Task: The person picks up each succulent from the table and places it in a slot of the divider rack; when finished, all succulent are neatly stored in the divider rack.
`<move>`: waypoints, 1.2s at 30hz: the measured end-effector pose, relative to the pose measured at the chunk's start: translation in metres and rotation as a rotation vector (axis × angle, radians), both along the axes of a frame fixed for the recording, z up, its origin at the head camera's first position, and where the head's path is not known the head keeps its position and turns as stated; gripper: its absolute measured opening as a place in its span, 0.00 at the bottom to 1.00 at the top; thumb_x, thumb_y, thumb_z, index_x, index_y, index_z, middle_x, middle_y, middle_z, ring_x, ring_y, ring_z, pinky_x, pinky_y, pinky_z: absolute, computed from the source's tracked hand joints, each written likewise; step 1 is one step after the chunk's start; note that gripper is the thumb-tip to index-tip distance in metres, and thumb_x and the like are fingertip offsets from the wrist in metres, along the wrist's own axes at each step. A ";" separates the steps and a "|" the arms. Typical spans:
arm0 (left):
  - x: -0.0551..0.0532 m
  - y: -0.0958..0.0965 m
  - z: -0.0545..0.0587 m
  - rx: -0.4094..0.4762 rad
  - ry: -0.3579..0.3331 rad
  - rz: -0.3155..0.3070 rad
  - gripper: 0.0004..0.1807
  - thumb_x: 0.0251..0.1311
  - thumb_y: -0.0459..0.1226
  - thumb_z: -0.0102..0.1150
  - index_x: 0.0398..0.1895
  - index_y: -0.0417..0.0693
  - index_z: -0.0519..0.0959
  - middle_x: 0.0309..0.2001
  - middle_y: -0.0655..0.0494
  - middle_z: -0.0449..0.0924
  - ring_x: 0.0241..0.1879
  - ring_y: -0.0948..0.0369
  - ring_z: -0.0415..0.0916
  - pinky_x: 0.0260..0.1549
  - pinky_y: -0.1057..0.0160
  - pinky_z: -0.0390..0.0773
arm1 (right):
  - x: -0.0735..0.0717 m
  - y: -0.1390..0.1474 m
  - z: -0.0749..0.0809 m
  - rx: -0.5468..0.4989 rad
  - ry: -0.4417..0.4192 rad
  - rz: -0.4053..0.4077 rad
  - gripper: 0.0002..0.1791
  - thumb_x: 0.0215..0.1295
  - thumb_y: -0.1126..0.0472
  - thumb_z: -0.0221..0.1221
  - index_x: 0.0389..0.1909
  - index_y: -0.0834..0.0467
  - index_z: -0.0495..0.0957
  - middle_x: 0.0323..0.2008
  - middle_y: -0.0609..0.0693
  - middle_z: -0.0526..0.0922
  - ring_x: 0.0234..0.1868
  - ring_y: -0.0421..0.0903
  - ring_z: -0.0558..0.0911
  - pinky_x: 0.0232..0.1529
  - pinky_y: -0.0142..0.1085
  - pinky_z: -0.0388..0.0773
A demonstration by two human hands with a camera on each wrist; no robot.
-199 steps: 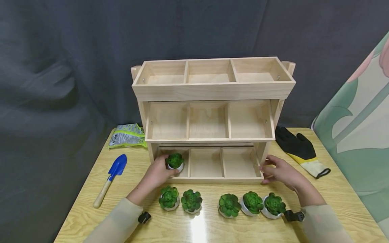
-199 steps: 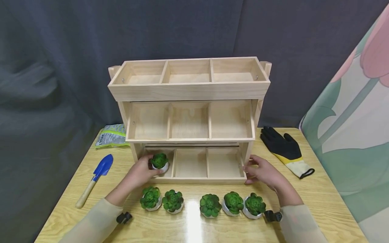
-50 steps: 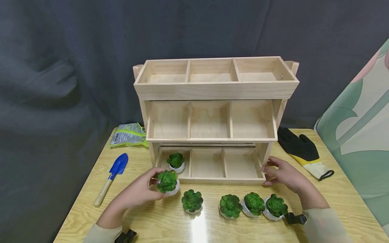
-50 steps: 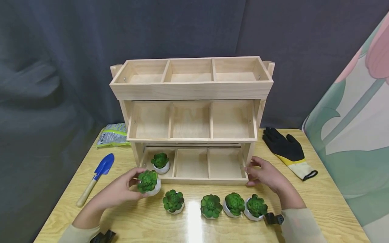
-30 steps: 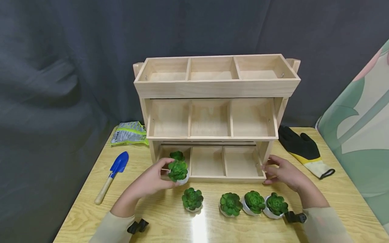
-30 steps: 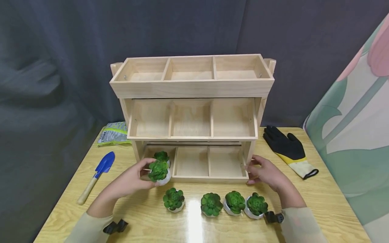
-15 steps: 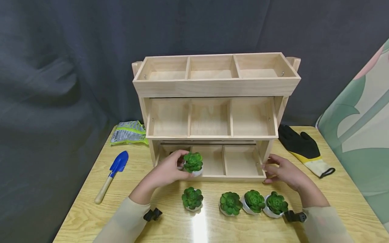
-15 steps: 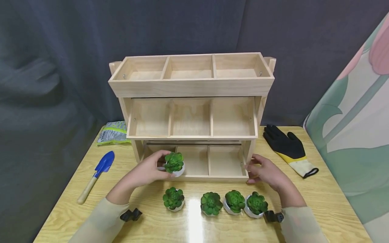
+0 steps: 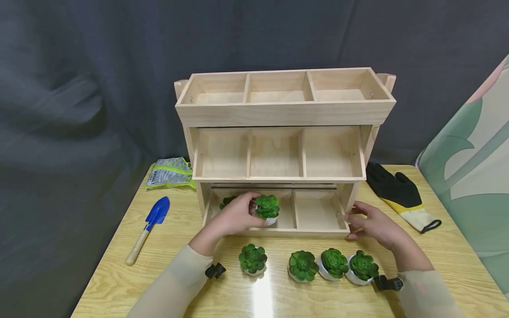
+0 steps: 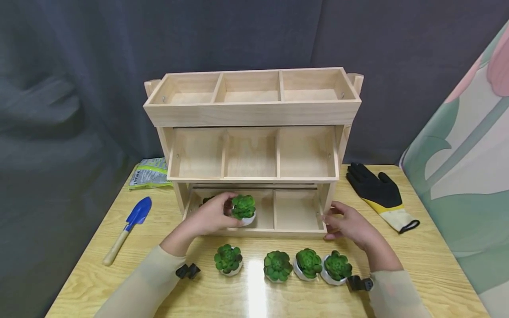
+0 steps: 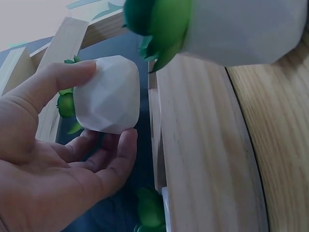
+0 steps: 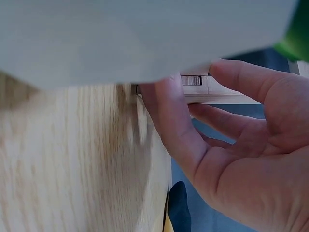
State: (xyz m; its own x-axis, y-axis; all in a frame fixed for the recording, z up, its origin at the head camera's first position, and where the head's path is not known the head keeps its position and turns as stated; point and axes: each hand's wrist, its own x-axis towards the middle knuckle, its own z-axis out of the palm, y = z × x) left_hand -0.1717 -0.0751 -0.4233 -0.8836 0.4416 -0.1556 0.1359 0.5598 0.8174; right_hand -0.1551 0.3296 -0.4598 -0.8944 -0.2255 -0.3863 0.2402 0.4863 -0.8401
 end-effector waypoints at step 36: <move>-0.020 0.044 -0.012 -0.382 0.100 0.006 0.48 0.61 0.50 0.78 0.79 0.37 0.69 0.67 0.40 0.83 0.62 0.47 0.83 0.68 0.47 0.82 | 0.000 0.001 -0.002 -0.037 0.012 0.010 0.44 0.82 0.56 0.58 0.84 0.70 0.46 0.70 0.80 0.64 0.48 0.51 0.90 0.45 0.45 0.93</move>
